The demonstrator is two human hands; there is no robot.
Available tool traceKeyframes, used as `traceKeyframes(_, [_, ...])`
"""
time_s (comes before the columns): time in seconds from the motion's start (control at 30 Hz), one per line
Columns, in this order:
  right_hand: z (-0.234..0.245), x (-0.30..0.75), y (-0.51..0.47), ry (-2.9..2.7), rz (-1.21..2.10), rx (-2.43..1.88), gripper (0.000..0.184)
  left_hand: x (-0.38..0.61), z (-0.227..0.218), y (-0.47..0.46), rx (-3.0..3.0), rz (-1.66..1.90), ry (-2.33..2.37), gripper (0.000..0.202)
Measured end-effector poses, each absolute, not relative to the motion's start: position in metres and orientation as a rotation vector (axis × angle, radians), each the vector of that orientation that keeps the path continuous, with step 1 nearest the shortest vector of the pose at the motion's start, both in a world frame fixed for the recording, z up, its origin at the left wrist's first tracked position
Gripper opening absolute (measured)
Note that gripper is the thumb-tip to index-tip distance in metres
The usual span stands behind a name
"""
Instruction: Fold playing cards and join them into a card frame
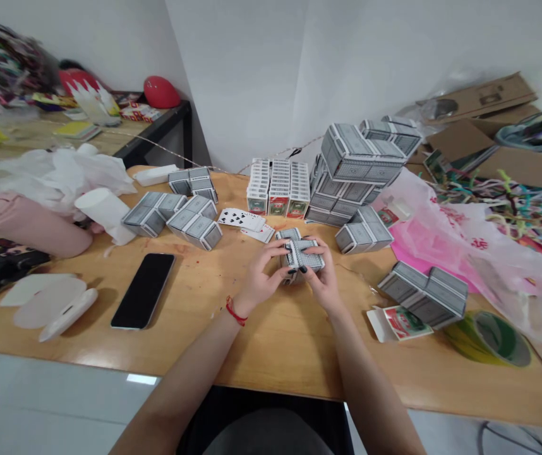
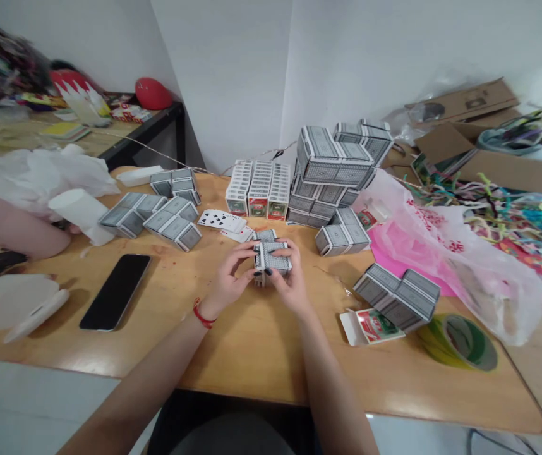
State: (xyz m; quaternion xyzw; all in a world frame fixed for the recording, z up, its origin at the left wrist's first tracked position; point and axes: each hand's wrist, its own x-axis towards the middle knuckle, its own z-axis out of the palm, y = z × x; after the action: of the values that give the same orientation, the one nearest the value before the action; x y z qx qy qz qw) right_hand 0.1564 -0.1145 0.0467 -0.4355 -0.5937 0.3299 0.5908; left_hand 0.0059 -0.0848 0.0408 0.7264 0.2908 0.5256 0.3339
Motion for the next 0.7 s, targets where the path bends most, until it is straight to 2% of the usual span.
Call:
traceKeyframes(0.17, [0.048,0.155,-0.114,-1.376,0.750,-1.027,0.029,0.010,0.036,-0.086,1.801,1.360,0.752,0.028])
traceKeyframes(0.37, [0.048,0.154,-0.113,-1.382,0.701,-1.045,0.029,0.014,0.029,-0.084,1.721,1.292,0.714,0.050])
traceKeyframes(0.47, [0.042,0.156,-0.111,-1.375,0.673,-1.064,0.035,0.012,0.028,-0.080,1.897,1.190,0.740,0.051])
traceKeyframes(0.6, [0.032,0.159,-0.109,-1.366,0.688,-1.120,0.044,0.010,0.026,-0.079,2.104,1.075,0.793,0.066])
traceKeyframes(0.7, [0.028,0.160,-0.108,-1.401,0.717,-1.100,0.050,0.011,0.023,-0.079,2.161,1.069,0.844,0.063])
